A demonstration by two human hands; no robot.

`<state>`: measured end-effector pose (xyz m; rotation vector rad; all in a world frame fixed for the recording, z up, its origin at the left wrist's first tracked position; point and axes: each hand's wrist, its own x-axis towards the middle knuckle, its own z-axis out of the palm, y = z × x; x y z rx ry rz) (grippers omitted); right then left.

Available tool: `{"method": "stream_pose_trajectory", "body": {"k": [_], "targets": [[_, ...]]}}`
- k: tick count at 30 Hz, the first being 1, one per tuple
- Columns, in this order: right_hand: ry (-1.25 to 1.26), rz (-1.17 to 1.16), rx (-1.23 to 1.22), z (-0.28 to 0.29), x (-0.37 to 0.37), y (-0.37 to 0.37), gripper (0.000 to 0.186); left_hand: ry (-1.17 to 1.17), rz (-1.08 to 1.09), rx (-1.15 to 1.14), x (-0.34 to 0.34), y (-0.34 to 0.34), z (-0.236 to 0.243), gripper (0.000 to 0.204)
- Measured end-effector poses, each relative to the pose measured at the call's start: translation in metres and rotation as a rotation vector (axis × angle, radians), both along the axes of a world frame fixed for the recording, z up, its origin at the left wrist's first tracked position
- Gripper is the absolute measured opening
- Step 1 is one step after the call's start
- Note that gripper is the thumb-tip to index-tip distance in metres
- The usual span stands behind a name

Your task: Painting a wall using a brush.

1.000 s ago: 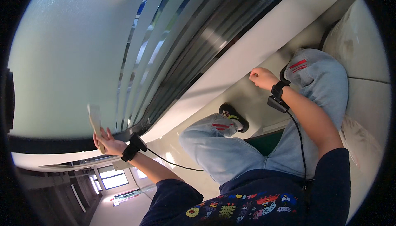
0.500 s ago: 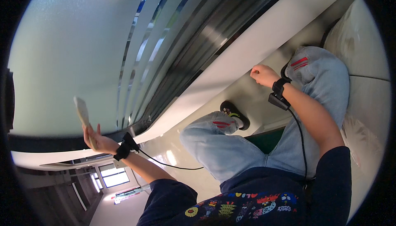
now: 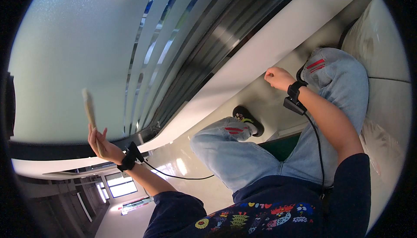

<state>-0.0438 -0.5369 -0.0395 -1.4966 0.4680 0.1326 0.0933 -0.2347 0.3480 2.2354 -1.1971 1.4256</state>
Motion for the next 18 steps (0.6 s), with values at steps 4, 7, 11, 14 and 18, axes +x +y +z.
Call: {"method": "stream_pose_trajectory", "body": {"k": [4, 7, 11, 14, 18], "targets": [[-0.006, 0.0, 0.024, 0.0, 0.0, 0.001, 0.02, 0.574, -0.104, 0.107, -0.006, -0.006, -0.006, 0.014], [-0.003, -0.007, 0.026, 0.004, 0.001, 0.004, 0.019, 0.571, -0.122, 0.177, -0.002, -0.009, -0.008, 0.013], [0.02, -0.003, 0.034, 0.001, -0.002, 0.003, 0.02, -0.049, -0.113, 0.056, 0.003, -0.022, -0.012, 0.015], [0.003, -0.006, 0.004, 0.006, -0.001, 0.0, 0.02, 0.128, -0.027, 0.119, 0.001, -0.02, -0.009, 0.015], [-0.007, -0.014, -0.004, 0.005, 0.001, -0.003, 0.019, 0.363, -0.119, 0.142, -0.007, -0.02, -0.011, 0.015]]}}
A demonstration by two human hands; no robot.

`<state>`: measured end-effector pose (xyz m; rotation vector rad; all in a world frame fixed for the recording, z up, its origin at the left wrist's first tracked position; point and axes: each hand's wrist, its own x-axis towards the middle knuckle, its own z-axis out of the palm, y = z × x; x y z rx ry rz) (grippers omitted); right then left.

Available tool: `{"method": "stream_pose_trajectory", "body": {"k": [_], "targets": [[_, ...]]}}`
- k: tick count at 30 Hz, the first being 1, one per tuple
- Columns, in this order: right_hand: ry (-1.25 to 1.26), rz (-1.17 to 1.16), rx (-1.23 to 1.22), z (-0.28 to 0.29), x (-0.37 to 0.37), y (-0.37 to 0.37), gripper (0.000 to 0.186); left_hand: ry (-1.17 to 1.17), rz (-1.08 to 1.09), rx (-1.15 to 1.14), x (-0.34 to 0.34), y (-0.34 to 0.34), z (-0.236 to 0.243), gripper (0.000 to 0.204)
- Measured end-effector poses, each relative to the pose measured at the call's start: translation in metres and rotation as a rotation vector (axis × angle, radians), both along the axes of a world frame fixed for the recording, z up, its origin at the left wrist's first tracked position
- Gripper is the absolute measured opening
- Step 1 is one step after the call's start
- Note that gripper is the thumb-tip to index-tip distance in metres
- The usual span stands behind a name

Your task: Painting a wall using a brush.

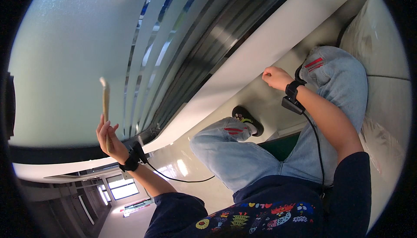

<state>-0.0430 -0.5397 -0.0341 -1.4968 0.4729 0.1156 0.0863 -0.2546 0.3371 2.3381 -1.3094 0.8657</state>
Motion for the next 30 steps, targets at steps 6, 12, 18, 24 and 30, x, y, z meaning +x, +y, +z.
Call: {"method": "stream_pose_trajectory", "body": {"k": [6, 12, 18, 24, 30], "targets": [[-0.01, 0.003, 0.025, -0.01, -0.003, 0.003, 0.019, 0.03, 0.022, 0.09, -0.003, -0.007, -0.007, 0.015], [-0.004, -0.003, 0.006, -0.004, 0.0, 0.006, 0.019, 0.075, 0.049, 0.108, -0.002, -0.005, -0.012, 0.014], [-0.013, 0.021, 0.018, -0.002, -0.001, 0.004, 0.019, 0.201, 0.074, 0.163, -0.008, -0.015, -0.021, 0.017], [0.006, -0.006, -0.022, -0.003, -0.001, 0.003, 0.02, -0.293, 0.019, 0.034, 0.002, -0.005, -0.004, 0.015], [0.019, -0.008, 0.007, -0.009, 0.001, 0.005, 0.021, -0.303, 0.097, -0.027, 0.003, -0.015, -0.009, 0.014]]}}
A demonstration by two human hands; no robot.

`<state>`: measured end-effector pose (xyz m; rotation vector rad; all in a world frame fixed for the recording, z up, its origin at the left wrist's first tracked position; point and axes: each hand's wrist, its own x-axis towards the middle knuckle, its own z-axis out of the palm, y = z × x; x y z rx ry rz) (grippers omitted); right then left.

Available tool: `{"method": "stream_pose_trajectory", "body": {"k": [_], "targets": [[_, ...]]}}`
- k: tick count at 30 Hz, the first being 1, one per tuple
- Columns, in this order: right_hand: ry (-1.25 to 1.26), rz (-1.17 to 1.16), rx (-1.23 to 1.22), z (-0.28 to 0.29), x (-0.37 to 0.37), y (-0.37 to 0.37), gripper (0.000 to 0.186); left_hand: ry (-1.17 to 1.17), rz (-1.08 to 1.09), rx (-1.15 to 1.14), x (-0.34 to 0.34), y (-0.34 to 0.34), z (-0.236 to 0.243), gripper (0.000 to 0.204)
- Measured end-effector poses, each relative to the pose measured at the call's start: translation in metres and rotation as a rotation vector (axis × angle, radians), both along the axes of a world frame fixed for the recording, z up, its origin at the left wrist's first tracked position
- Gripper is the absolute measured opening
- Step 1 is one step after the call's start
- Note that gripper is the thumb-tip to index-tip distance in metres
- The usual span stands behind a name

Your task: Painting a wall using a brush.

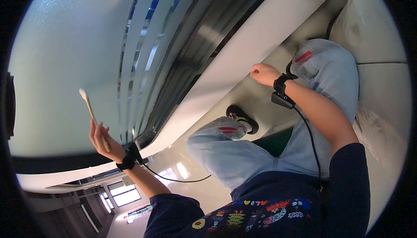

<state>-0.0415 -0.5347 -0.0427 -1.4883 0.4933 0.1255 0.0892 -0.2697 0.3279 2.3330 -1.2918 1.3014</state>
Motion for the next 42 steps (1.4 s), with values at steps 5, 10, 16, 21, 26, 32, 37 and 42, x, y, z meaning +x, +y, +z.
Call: {"method": "stream_pose_trajectory", "body": {"k": [5, 10, 16, 21, 26, 32, 37, 42], "targets": [[-0.001, 0.003, -0.116, -0.006, 0.001, 0.001, 0.023, 0.369, -0.088, 0.114, -0.005, 0.006, -0.029, 0.015], [0.004, 0.022, -0.171, -0.006, 0.002, 0.004, 0.021, 0.771, -0.126, 0.331, -0.037, -0.02, -0.064, 0.014], [-0.115, -0.015, -0.369, 0.015, -0.024, -0.004, 0.018, 0.925, -0.37, 0.415, -0.084, -0.058, -0.138, 0.024], [-0.28, -0.246, -0.152, 0.047, -0.057, -0.006, 0.014, 0.952, -0.535, 0.36, -0.107, -0.068, -0.164, 0.02], [-0.251, -0.023, -0.082, 0.113, -0.087, 0.059, 0.02, 0.842, -0.39, 0.396, -0.089, -0.047, -0.215, 0.024], [-0.161, 0.105, -0.124, 0.119, -0.083, 0.112, 0.033, 0.87, -0.36, 0.504, -0.088, -0.03, -0.266, 0.021], [-0.061, 0.152, -0.244, 0.106, -0.066, 0.118, 0.027, 0.916, -0.394, 0.504, -0.088, -0.028, -0.305, 0.023], [-0.039, 0.082, -0.084, 0.101, -0.059, 0.121, 0.014, 0.992, -0.384, 0.409, -0.094, -0.032, -0.301, 0.014]]}}
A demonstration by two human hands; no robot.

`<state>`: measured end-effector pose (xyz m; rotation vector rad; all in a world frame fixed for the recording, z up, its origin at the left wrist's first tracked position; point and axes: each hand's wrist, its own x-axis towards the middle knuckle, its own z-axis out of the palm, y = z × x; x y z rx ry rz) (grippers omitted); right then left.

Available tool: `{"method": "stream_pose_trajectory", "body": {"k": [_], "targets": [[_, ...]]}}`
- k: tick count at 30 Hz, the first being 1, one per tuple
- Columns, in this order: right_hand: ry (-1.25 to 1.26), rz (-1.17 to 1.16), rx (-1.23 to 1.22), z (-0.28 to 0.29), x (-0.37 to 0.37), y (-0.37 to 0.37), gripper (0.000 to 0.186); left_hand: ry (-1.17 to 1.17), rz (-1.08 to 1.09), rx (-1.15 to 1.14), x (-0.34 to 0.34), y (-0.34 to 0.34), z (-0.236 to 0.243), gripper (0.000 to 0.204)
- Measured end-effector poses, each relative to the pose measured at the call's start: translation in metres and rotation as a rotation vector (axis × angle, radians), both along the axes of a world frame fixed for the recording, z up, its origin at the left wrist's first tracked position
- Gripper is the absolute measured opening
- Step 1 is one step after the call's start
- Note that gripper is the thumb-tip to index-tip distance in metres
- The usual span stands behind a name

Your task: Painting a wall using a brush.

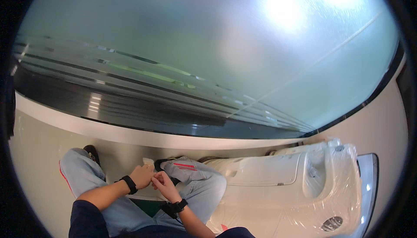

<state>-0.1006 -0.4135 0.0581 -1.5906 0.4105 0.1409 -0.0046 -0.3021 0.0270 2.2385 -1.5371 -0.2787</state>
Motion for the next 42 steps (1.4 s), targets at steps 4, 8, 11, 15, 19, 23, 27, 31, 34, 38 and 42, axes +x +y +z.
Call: {"method": "stream_pose_trajectory", "body": {"k": [4, 8, 11, 15, 19, 23, 27, 31, 34, 38, 42], "targets": [[0.108, -0.062, 0.137, 0.004, 0.01, 0.014, 0.012, 0.015, 0.091, -0.087, 0.007, 0.01, -0.002, 0.014], [0.104, -0.225, 0.465, -0.008, 0.013, 0.012, 0.007, 0.112, 0.074, -0.136, 0.017, 0.015, 0.008, 0.012], [0.107, -0.281, 0.685, -0.02, 0.009, 0.007, 0.01, 0.172, 0.079, -0.193, 0.015, 0.016, -0.001, 0.011], [0.211, -0.186, 0.828, -0.03, 0.003, 0.004, 0.026, -0.015, 0.088, -0.337, 0.014, 0.015, 0.0, 0.016], [0.169, -0.369, 0.513, -0.011, 0.009, 0.029, 0.031, 0.021, 0.043, -0.395, 0.014, 0.012, -0.005, 0.016], [0.141, -0.312, 0.687, -0.015, 0.006, 0.027, 0.039, 0.042, -0.009, -0.444, 0.014, 0.01, -0.002, 0.024], [0.004, -0.312, 0.831, -0.034, -0.004, 0.008, 0.032, 0.114, -0.029, -0.452, 0.014, 0.007, 0.005, 0.026], [-0.124, -0.44, 0.743, -0.007, 0.006, 0.022, 0.031, 0.175, -0.123, -0.587, 0.022, 0.009, 0.011, 0.027], [-0.173, -0.462, 0.758, -0.004, 0.003, 0.014, 0.032, 0.214, -0.163, -0.67, 0.022, 0.009, 0.022, 0.023], [-0.14, -0.521, 0.728, 0.009, -0.001, 0.01, 0.033, 0.235, -0.194, -0.567, 0.012, 0.009, 0.016, 0.029], [-0.075, -0.502, 0.594, 0.008, -0.015, -0.005, 0.034, 0.277, -0.175, -0.452, 0.007, 0.006, 0.018, 0.043]]}}
